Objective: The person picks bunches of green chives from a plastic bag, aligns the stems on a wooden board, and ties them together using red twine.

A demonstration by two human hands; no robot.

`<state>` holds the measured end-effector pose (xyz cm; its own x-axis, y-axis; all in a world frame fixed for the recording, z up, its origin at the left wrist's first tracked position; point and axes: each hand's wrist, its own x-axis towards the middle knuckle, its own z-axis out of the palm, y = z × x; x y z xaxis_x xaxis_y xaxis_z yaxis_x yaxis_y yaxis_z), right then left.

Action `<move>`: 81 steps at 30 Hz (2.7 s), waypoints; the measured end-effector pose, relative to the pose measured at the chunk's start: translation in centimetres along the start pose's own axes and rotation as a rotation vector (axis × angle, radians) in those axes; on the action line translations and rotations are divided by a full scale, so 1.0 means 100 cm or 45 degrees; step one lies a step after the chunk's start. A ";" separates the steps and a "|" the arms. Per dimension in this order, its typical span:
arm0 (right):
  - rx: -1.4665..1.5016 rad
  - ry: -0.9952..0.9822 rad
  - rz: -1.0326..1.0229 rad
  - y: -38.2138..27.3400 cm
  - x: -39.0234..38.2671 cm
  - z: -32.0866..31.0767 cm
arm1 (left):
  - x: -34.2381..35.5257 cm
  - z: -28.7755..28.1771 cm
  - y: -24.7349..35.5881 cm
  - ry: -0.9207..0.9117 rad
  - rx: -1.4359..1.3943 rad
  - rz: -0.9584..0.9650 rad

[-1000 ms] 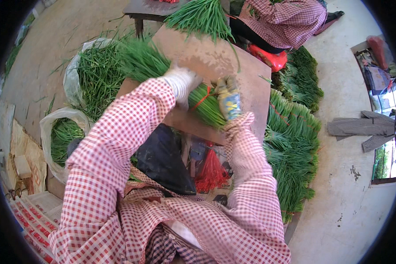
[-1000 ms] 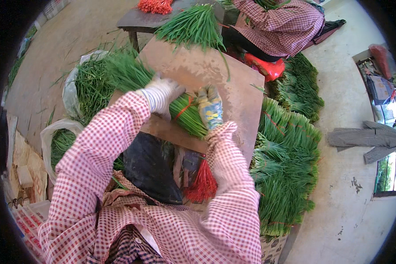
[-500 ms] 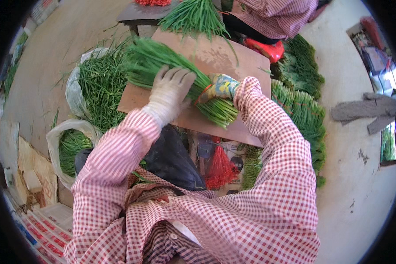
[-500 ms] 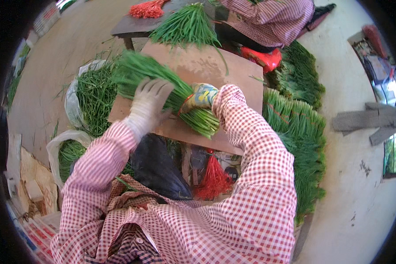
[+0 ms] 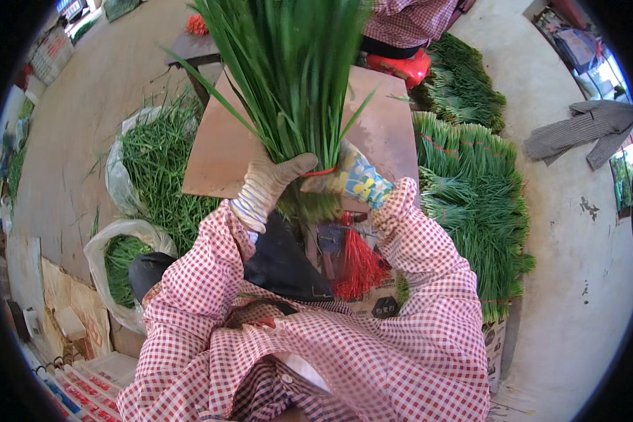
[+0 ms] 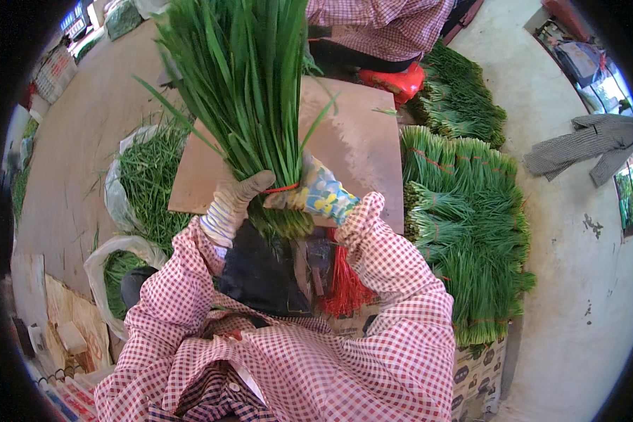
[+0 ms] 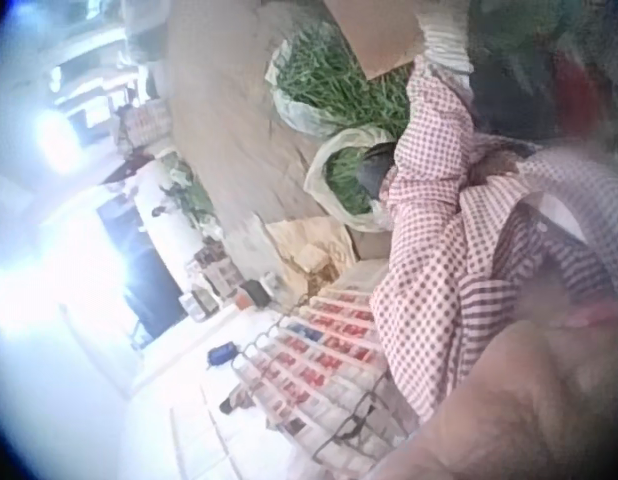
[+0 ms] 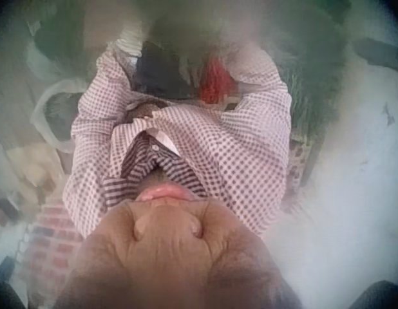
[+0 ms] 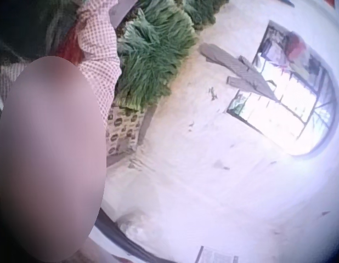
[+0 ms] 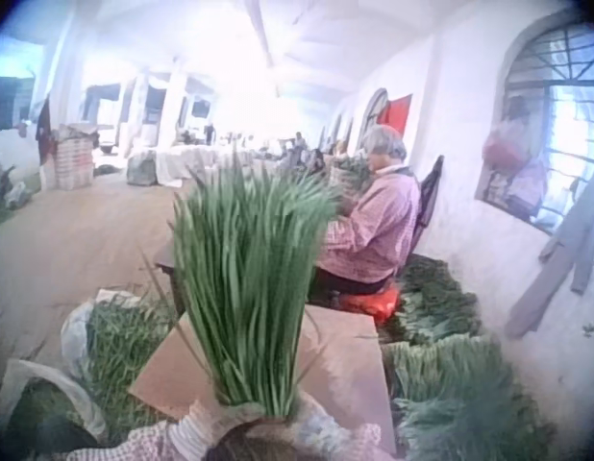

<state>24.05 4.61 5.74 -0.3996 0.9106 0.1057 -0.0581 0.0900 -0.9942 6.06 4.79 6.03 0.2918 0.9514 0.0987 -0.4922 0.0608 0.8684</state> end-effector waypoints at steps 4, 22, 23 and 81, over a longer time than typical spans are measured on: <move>-0.811 0.000 -0.205 -0.027 0.021 0.028 | 0.048 -0.070 -0.066 0.013 0.006 -0.059; -2.020 -0.297 0.163 0.023 0.079 -0.004 | -0.042 0.007 -0.012 -0.240 0.537 -0.099; -2.018 -0.298 0.086 0.014 0.086 -0.012 | -0.033 0.006 0.008 -0.356 0.847 0.222; 1.186 1.760 -1.049 0.107 -0.417 -0.025 | -0.027 0.179 -0.070 -1.509 1.617 0.221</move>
<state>42.37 -31.40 -9.34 0.8946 0.4421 -0.0658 -0.4379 0.8376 -0.3266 23.41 -3.59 8.44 0.9856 0.1687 -0.0084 0.1443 -0.8149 0.5614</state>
